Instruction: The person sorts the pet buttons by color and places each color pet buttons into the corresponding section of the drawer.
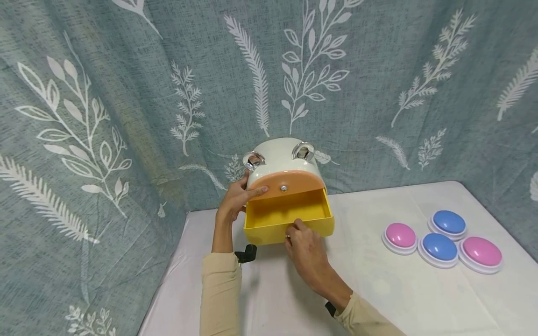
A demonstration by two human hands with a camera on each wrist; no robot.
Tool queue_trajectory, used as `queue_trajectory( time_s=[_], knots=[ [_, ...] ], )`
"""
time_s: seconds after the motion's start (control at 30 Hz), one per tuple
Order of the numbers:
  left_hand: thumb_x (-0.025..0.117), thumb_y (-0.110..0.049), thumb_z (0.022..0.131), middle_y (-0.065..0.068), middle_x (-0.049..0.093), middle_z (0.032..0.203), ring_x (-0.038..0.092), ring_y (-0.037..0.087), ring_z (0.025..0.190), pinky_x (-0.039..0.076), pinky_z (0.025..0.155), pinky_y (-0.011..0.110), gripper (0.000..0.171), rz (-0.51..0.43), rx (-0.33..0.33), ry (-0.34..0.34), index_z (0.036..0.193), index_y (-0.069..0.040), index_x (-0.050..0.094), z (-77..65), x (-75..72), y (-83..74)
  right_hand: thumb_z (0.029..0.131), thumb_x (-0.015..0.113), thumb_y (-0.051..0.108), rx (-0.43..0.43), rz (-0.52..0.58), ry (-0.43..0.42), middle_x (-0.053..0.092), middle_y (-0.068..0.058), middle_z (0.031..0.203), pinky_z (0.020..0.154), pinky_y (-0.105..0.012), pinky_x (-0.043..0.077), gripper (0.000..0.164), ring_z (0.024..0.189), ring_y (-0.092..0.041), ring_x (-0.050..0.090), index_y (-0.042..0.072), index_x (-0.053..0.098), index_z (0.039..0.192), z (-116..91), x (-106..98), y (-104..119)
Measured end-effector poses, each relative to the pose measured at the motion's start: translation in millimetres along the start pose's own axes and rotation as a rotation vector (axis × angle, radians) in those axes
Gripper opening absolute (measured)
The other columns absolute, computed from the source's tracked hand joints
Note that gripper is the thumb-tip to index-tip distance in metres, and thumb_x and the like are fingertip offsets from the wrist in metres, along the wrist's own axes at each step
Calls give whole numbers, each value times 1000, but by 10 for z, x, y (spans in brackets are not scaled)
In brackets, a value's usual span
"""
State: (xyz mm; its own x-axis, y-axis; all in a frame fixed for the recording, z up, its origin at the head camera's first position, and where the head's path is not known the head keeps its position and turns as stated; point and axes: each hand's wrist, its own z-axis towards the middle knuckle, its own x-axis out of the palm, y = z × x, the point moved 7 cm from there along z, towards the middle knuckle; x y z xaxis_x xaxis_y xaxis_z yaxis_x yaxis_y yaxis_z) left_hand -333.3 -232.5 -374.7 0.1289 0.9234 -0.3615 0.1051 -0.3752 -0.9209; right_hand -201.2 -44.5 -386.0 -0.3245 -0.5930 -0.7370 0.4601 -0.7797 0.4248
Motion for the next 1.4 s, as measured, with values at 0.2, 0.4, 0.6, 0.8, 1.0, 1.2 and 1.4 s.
queue_trajectory(
  time_s=[0.2, 0.4, 0.6, 0.8, 1.0, 1.2, 1.4],
  knots=[
    [78, -41, 94, 11, 25, 174, 59, 43, 136, 64, 71, 36, 100, 7, 2, -2, 169, -23, 14, 9, 6, -2, 87, 86, 15, 10, 72, -7, 67, -2, 89, 66, -24, 57, 13, 74, -13, 65, 8, 77, 91, -14, -192, -63],
    [78, -41, 94, 11, 24, 175, 55, 42, 141, 65, 78, 40, 101, 10, -5, -3, 169, -24, 13, 6, 0, -11, 89, 85, 18, 114, 95, -133, 67, -10, 93, 69, -34, 63, 19, 82, -24, 75, 2, 78, 95, 8, -652, -296],
    [78, -43, 93, 10, 21, 176, 54, 41, 142, 64, 86, 48, 102, 13, -18, 0, 169, -25, 11, 0, -8, 18, 93, 80, 14, 258, 36, -135, 63, -23, 118, 82, -50, 62, 33, 99, -40, 69, -2, 71, 120, 15, -949, -856],
    [78, -42, 94, 9, 19, 176, 53, 41, 143, 62, 91, 54, 102, 7, -9, 0, 169, -25, 10, 1, 0, 7, 92, 78, 12, 366, -83, 65, 55, -40, 133, 95, -69, 48, 47, 115, -59, 57, -7, 63, 132, -33, -934, -1597],
    [78, -42, 94, 7, 17, 177, 52, 41, 144, 61, 95, 56, 102, 1, -13, 10, 169, -25, 10, -7, 22, 10, 88, 80, 14, 466, -138, 296, 47, -48, 132, 92, -74, 46, 65, 114, -67, 52, -9, 52, 142, -215, -782, -2224],
    [77, -42, 95, 7, 18, 177, 52, 41, 144, 63, 91, 53, 100, 6, -13, 9, 169, -26, 11, 1, 4, 23, 82, 83, 12, 486, -109, 409, 49, -49, 123, 88, -70, 50, 72, 108, -65, 54, -12, 50, 142, -350, -618, -2443],
    [78, -41, 94, 10, 23, 175, 54, 41, 143, 62, 92, 54, 100, -1, -7, 8, 169, -24, 13, 12, 18, 15, 81, 77, 4, 494, -87, 407, 51, -49, 120, 83, -70, 51, 64, 105, -66, 53, -15, 52, 137, -395, -569, -2514]
  ],
)
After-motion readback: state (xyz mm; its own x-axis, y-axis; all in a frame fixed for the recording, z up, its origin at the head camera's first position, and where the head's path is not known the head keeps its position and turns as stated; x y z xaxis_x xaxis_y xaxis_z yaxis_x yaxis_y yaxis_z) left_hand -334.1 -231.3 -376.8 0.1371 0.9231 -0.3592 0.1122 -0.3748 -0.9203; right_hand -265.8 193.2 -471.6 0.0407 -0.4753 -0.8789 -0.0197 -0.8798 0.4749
